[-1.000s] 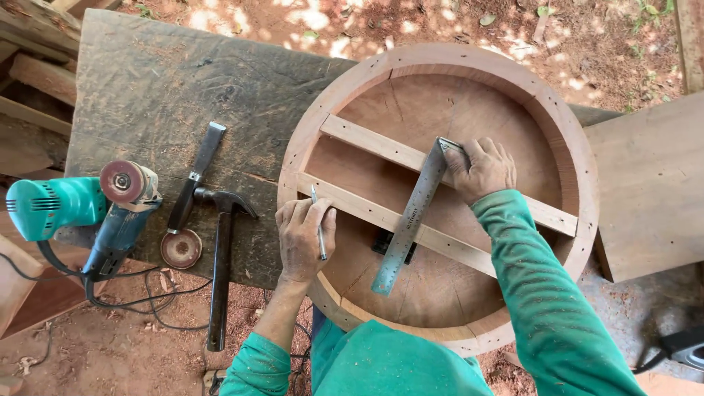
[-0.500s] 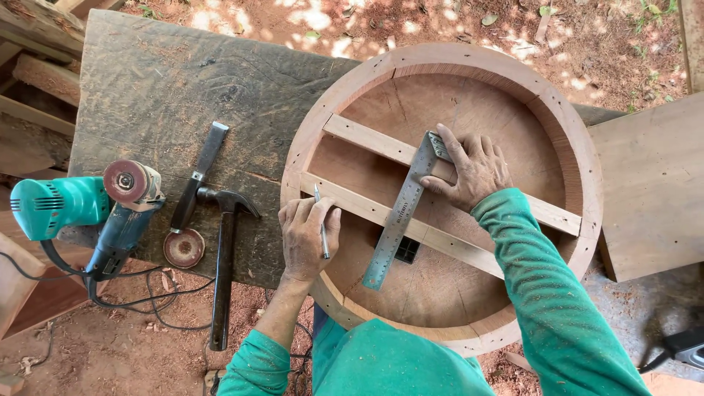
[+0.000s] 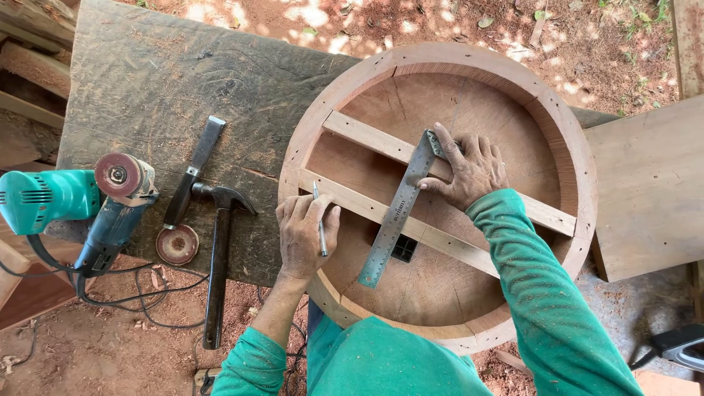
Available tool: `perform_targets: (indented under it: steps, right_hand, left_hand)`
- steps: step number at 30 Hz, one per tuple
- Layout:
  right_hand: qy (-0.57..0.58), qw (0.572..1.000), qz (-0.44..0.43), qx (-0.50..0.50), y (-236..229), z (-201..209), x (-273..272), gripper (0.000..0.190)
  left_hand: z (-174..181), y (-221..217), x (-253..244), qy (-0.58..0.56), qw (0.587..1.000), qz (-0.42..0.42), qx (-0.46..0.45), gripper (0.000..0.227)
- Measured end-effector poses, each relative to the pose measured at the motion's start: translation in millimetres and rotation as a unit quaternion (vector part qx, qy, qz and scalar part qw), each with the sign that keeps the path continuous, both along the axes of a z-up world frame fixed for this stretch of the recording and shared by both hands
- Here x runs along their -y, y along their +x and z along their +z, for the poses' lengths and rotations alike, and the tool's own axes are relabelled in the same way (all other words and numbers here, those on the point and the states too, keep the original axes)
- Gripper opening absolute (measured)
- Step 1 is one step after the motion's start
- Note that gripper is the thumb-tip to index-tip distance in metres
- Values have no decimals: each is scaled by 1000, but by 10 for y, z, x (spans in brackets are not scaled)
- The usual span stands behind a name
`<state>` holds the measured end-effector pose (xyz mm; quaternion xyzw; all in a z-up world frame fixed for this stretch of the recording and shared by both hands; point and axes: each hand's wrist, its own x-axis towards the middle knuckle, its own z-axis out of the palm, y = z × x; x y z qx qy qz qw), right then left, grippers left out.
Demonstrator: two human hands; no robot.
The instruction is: Marking measurements on a circular wooden frame and using a power router to shape the edges.
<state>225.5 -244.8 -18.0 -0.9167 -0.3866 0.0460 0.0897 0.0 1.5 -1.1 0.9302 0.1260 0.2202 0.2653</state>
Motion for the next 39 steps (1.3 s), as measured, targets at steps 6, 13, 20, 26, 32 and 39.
perform_targets:
  steps: [6,13,20,26,32,39]
  right_hand:
    - [-4,1000,0,7,-6,-14,2,118]
    - [-46,999,-10,-21,-40,130,-92,129]
    - [-159,983,-40,-79,-227,381,-391,157]
    - [-171,974,-89,-118,-307,387,-451,165]
    - [-177,972,-93,-125,-302,433,-479,163]
    - [-207,961,-93,-157,-287,515,-525,163]
  left_hand:
    - [5,-5,4,4,1000,0,-7,24]
    - [55,-7,-4,-5,1000,-1,-6,24]
    - [-155,-57,41,-118,992,12,48,31]
    - [304,399,401,-216,974,-22,69,15]
    - [253,921,541,-275,956,-68,70,15]
    - [162,1147,581,-249,967,-53,-1,14]
